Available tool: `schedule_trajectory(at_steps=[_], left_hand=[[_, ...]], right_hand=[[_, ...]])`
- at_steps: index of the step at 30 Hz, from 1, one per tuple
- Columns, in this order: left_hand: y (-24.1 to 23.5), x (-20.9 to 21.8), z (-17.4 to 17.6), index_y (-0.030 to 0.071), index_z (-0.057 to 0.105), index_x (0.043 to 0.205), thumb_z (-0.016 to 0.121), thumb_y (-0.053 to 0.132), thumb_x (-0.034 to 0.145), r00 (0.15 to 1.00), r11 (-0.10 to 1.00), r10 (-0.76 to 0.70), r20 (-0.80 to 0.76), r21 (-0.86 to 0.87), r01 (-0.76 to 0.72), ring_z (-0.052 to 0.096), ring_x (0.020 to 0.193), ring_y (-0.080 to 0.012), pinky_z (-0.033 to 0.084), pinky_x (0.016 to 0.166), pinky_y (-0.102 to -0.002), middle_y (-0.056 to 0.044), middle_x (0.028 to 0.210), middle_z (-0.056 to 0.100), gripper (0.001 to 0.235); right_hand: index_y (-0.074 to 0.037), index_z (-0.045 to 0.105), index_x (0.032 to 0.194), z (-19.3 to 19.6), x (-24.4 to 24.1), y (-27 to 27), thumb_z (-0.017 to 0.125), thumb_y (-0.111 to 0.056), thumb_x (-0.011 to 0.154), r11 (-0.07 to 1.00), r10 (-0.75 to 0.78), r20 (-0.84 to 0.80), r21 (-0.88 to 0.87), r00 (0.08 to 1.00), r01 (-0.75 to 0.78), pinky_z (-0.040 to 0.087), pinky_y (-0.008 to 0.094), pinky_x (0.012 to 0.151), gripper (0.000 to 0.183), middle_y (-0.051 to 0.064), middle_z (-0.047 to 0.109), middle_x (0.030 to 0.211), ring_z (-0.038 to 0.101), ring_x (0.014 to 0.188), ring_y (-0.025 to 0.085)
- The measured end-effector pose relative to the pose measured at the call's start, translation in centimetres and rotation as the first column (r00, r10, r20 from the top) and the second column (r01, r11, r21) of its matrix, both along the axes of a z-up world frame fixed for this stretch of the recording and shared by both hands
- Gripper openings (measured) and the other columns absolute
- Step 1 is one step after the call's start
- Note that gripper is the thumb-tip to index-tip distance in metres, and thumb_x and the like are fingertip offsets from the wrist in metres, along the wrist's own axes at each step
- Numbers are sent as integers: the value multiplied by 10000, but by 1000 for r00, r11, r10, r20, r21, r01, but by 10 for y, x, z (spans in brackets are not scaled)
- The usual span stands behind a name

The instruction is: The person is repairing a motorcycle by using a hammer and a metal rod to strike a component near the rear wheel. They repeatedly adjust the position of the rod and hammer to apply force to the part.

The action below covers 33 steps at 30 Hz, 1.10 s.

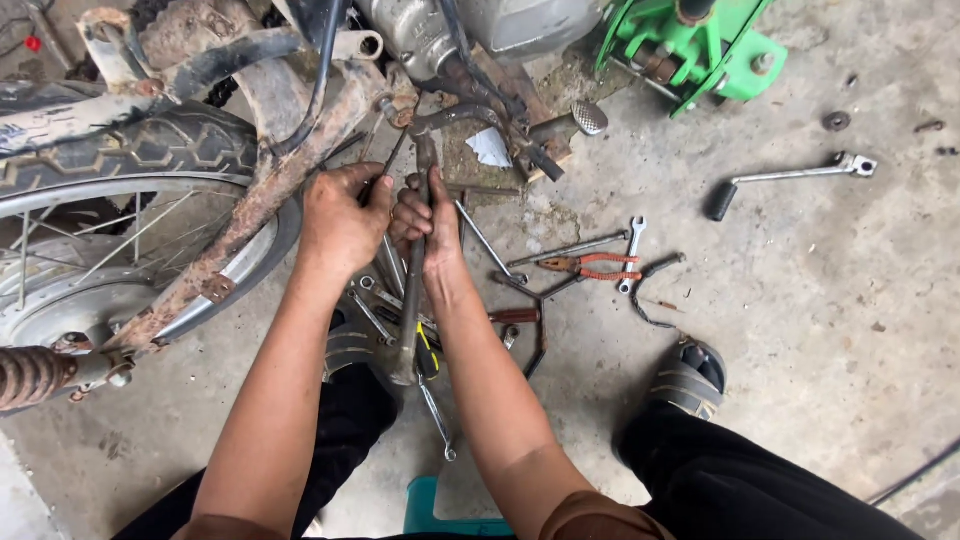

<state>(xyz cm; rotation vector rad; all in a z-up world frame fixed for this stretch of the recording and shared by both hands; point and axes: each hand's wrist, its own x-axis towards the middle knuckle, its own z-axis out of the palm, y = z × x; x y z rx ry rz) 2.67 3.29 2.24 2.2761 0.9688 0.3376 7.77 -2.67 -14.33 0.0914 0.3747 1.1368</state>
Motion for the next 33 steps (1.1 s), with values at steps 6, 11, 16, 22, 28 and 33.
schedule_trajectory(at_steps=[6,11,16,22,28,33], left_hand=[[-1,-1,6,106,810,1061,722,212,908,1000,1000,7,-10,0,-7,722,965,-391,597,751,-492,-170,931,767,206],[1,1,2,89,809,1059,725,188,905,1000,1000,-4,3,8,4,721,959,-410,601,749,-486,-177,941,768,202],[2,2,7,100,813,1054,734,184,903,1000,999,-21,1,25,21,723,952,-400,601,743,-492,-168,938,768,190],[-3,2,15,102,813,1051,734,189,899,1000,1000,-13,0,0,13,723,962,-396,600,761,-487,-164,938,769,192],[-1,2,12,86,811,1062,729,185,904,1000,1000,-28,14,15,27,721,967,-400,596,775,-495,-175,940,768,204],[-5,-17,21,43,800,1082,730,146,921,995,995,-90,45,51,88,704,963,-453,577,760,-547,-214,949,757,204]], right_hand=[[-173,549,860,7,9,-1,515,-491,1050,998,-45,12,41,999,44,368,155,373,372,-116,360,527,344,363,-9],[-164,586,874,-13,18,3,500,-490,1054,999,-43,31,15,999,43,389,184,399,382,-112,356,539,354,385,2],[-177,562,919,-2,18,-6,504,-503,1058,999,15,133,-49,991,-8,372,177,360,359,-130,320,534,318,362,-7],[-188,535,926,-6,20,-11,502,-529,1052,994,18,169,-113,986,1,358,192,352,365,-118,298,533,303,361,5],[-194,521,921,19,24,-22,490,-562,1049,973,33,271,-230,962,32,346,195,351,390,-125,287,534,296,357,8],[-204,496,898,25,26,-30,430,-579,1057,959,-30,251,-266,968,99,361,205,366,412,-127,250,536,283,366,10]])
